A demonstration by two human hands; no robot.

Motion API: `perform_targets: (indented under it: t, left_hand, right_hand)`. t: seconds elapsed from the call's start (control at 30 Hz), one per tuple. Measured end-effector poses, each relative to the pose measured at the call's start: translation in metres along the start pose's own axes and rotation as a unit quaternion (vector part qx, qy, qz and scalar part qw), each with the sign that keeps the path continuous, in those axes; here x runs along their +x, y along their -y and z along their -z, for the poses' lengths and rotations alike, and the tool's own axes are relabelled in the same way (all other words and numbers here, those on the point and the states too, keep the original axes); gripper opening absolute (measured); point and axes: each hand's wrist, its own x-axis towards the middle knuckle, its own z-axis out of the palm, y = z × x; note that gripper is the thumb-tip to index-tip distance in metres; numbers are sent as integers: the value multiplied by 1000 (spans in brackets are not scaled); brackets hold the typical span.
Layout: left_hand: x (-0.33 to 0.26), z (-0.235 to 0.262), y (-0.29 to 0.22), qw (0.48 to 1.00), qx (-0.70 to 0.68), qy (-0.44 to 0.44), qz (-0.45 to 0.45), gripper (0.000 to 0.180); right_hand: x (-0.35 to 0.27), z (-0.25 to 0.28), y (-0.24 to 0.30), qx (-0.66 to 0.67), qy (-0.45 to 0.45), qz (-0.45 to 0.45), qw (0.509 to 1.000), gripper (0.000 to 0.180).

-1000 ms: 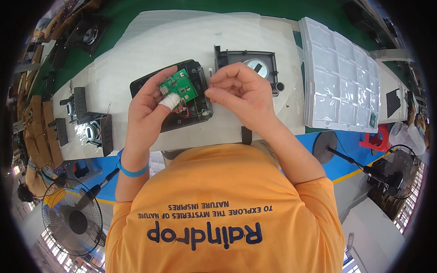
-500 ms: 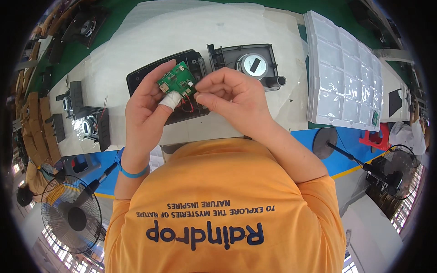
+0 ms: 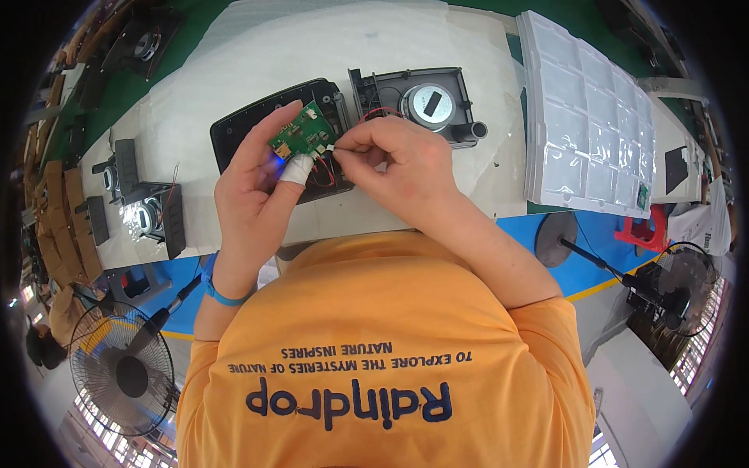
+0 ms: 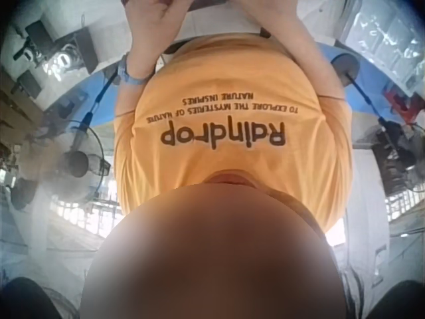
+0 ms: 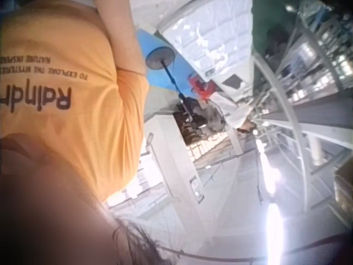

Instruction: Manually connecting wires and circuit boards inside a plastic housing at an assembly station.

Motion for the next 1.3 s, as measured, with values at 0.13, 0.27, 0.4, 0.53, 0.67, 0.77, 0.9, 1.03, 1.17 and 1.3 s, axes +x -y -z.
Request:
perform_targets:
  t: [0.13, 0.27, 0.4, 0.53, 0.67, 0.77, 0.9, 1.03, 1.17, 1.3]
  left_hand:
    - [-1, -2, -3, 991, 132, -7, -36, 55]
    - [-3, -6, -1, 992, 113, -11, -63, 53]
    - [-2, -5, -7, 980, 171, -2, -103, 53]
    - [0, -5, -1, 957, 214, -2, -195, 64]
    - [-3, -5, 1, 962, 208, 5, -175, 64]
    - [-3, -6, 0, 959, 217, 7, -185, 64]
    - [-3, -7, 0, 958, 217, -13, -187, 62]
    - [-5, -5, -1, 978, 172, 3, -116, 59]
    - [-4, -6, 2, 973, 174, -7, -151, 58]
    - [-3, -3, -6, 976, 183, -8, -121, 56]
  right_hand:
    - [1, -1, 0, -64, -33, 95, 993, 13]
    - [4, -4, 2, -83, -30, 103, 991, 14]
    - [5, -4, 4, -79, -19, 79, 994, 14]
    - [7, -4, 6, -105, -2, 90, 990, 15]
    - [7, -5, 7, -145, -3, 117, 982, 16]
    - [8, -5, 8, -156, -12, 152, 976, 17]
    - [9, -3, 11, -155, 2, 125, 980, 17]
    - [14, 1, 5, -181, 11, 207, 961, 18]
    - [17, 2, 1, -189, 18, 225, 956, 17]
    - [14, 4, -4, -141, 8, 180, 973, 14]
